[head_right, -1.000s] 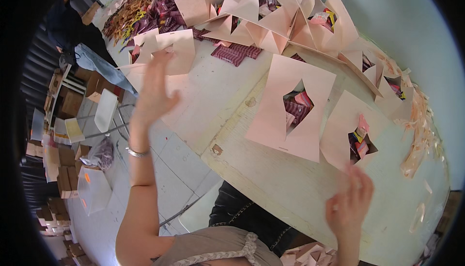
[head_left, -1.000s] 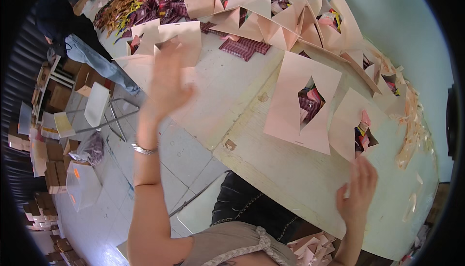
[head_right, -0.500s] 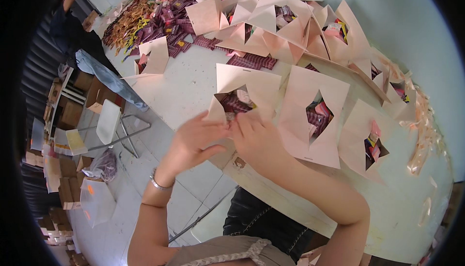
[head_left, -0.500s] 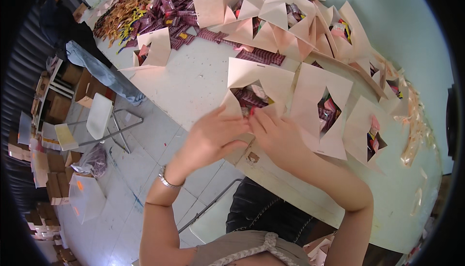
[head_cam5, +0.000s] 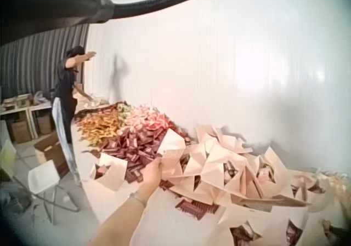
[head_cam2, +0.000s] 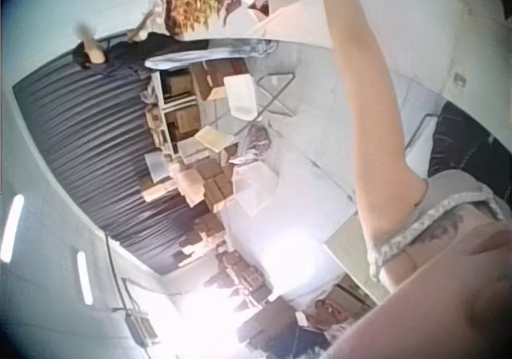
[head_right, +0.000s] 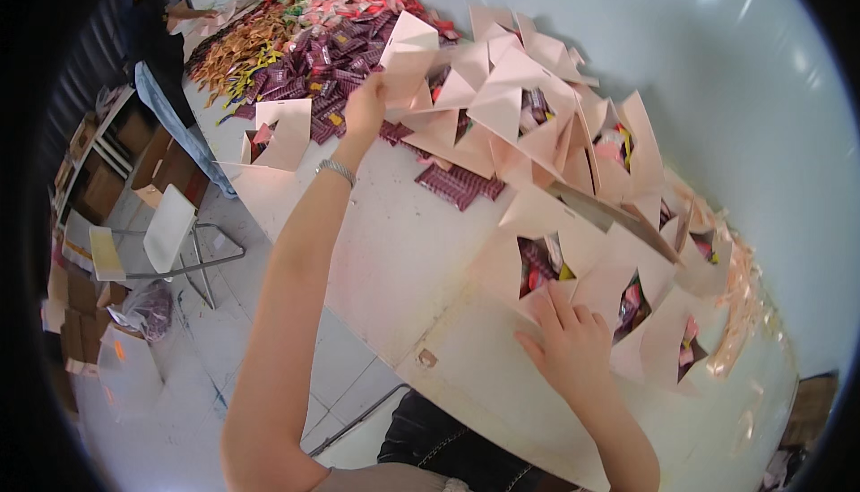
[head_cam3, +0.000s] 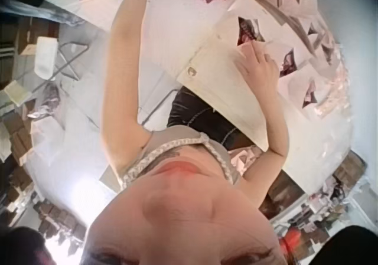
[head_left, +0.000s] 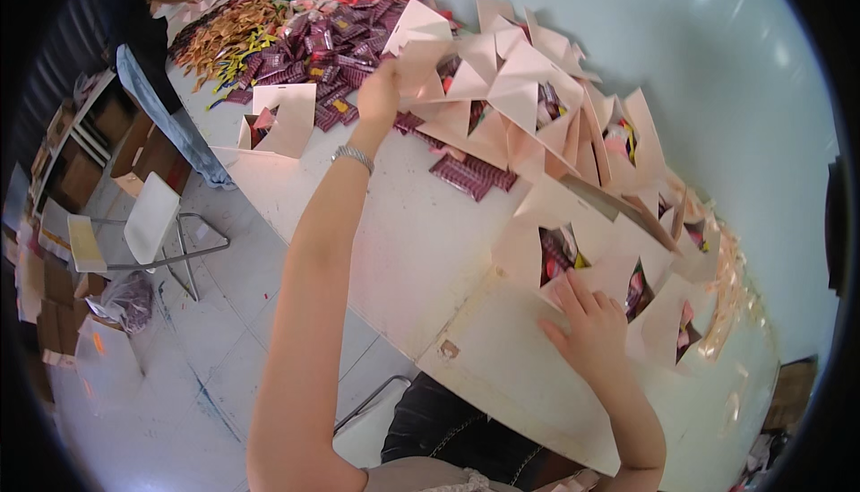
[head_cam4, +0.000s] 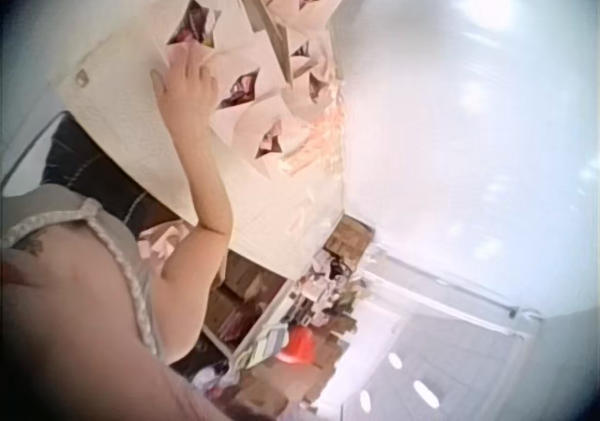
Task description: The person assembles small pink paper boxes by folding flaps and securing them with adhesive tape. They repeatedly pick up flat paper pieces, fold them into box shapes, apply tape to the seams, and place the finished boxes on the table.
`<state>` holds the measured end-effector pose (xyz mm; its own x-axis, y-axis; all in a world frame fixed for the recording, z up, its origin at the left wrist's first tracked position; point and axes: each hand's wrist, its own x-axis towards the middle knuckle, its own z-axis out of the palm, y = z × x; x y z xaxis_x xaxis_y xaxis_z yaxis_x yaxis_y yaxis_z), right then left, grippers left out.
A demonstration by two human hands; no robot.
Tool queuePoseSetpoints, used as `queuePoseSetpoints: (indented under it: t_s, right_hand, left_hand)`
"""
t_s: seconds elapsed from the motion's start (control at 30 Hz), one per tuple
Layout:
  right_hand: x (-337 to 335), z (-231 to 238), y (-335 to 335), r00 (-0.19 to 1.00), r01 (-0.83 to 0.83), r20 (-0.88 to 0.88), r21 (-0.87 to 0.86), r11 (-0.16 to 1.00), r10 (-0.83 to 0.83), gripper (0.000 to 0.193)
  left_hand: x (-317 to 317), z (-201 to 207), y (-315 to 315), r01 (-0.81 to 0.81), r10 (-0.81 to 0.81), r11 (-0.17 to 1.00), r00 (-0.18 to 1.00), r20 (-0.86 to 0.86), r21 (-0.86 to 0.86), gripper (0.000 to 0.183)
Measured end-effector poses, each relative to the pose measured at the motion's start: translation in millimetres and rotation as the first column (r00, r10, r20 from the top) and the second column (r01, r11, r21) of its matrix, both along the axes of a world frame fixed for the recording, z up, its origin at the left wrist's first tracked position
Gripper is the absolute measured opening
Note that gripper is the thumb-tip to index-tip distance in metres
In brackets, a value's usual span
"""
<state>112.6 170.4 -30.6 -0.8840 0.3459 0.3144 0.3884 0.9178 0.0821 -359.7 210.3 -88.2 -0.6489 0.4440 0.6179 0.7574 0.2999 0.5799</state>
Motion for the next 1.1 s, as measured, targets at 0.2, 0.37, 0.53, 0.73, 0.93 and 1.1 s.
queuePoseSetpoints:
  t_s: [0.2, 0.37, 0.53, 0.73, 0.93, 1.1]
  right_hand:
    - [-0.3, 19.9, -2.7, 0.999, -0.037, -0.02, -0.023, 0.999, 0.036, 0.052]
    - [-18.2, 35.9, -7.8, 0.98, -0.163, -0.114, 0.021, 0.986, 0.165, 0.046]
    - [-53.1, 45.0, -19.2, 0.92, -0.311, -0.235, 0.05, 0.949, 0.314, 0.048]
    - [-82.7, 9.5, -51.1, 0.86, -0.509, -0.11, -0.267, 0.819, 0.498, 0.063]
    - [-44.8, -10.9, -63.1, 0.877, -0.478, -0.021, -0.142, 0.867, 0.48, 0.073]
    - [-19.8, -29.4, -61.3, 0.895, -0.441, -0.152, -0.151, 0.885, 0.42, 0.047]
  left_hand:
    - [-0.4, 6.6, -43.1, 0.112, -0.109, 0.993, 0.812, -0.573, -0.031, 0.017]
    - [44.0, 48.8, -124.4, 0.073, -0.139, 0.99, 0.621, -0.772, -0.12, 0.019]
    - [151.0, 66.4, -219.8, 0.101, -0.334, 0.936, 0.561, -0.757, -0.338, 0.025]
    - [240.7, 50.6, -293.9, 0.374, -0.609, 0.745, 0.719, -0.334, -0.553, 0.024]
    - [238.7, 62.0, -297.1, 0.699, -0.646, 0.667, 0.715, 0.269, -0.256, 0.031]
    - [245.7, 66.5, -267.2, 0.715, -0.495, 0.65, 0.656, 0.569, -0.259, 0.043]
